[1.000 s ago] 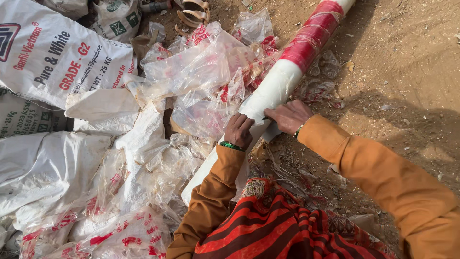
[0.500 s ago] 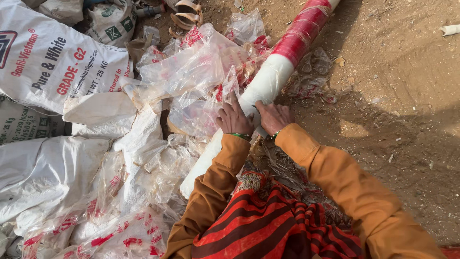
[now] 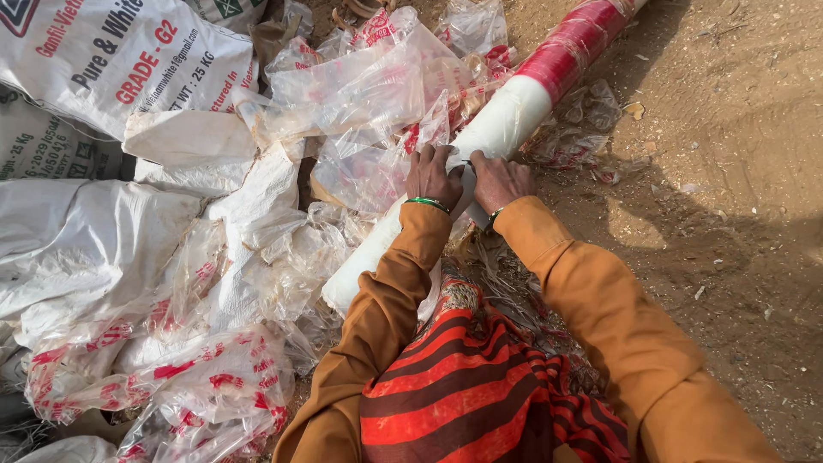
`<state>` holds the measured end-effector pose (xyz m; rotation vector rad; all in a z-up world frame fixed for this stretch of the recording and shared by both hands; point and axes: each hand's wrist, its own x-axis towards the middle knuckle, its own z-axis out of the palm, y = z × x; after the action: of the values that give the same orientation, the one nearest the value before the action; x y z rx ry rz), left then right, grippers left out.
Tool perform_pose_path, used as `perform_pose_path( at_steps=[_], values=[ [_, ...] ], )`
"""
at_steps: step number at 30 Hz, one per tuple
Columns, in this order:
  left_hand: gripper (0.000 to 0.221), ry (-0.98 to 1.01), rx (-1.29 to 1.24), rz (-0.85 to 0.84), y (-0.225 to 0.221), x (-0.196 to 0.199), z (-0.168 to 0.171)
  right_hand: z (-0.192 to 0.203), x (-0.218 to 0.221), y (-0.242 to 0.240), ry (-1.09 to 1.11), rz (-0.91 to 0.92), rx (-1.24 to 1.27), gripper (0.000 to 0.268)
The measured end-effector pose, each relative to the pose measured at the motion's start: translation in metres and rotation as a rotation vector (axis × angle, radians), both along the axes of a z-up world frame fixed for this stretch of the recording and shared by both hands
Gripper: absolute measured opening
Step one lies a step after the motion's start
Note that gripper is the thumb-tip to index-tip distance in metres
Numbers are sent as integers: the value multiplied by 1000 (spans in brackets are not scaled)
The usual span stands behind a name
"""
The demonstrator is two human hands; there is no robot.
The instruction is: The person wraps a large white pipe with clear plastic film, using a small blade to cut the material and applying grey tape to the ends. They rotate the pipe by hand on the ground to smooth the wrap.
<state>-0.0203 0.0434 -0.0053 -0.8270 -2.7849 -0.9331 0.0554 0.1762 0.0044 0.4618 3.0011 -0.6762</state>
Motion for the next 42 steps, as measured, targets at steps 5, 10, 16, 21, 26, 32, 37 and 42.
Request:
perform_pose_path(
  at_steps=[5, 10, 16, 21, 26, 32, 37, 42],
  values=[
    [20, -74, -56, 17, -10, -8, -19, -19, 54, -16, -116, 0, -61, 21],
    [20, -102, -25, -47, -9, -31, -12, 10, 61, -12, -97, -98, -95, 23],
    [16, -65, 4, -144, -7, -36, -9, 0, -6, -5, -25, 8, 42, 12],
    [17, -115, 79, -133, -12, -32, -19, -5, 55, -12, -61, 14, 19, 21],
    [27, -30, -102, -27, -5, -29, -18, 15, 31, 3, -12, -58, -38, 12],
    [43, 202, -188, 122, 13, -11, -13, 1, -10, 15, 7, 114, 93, 16],
    [33, 85, -4, -95, -2, -15, -12, 5, 54, -8, -252, 30, -26, 29],
    [29, 79, 116, -238, -10, -16, -21, 22, 46, -3, -68, -137, -81, 13]
  ],
)
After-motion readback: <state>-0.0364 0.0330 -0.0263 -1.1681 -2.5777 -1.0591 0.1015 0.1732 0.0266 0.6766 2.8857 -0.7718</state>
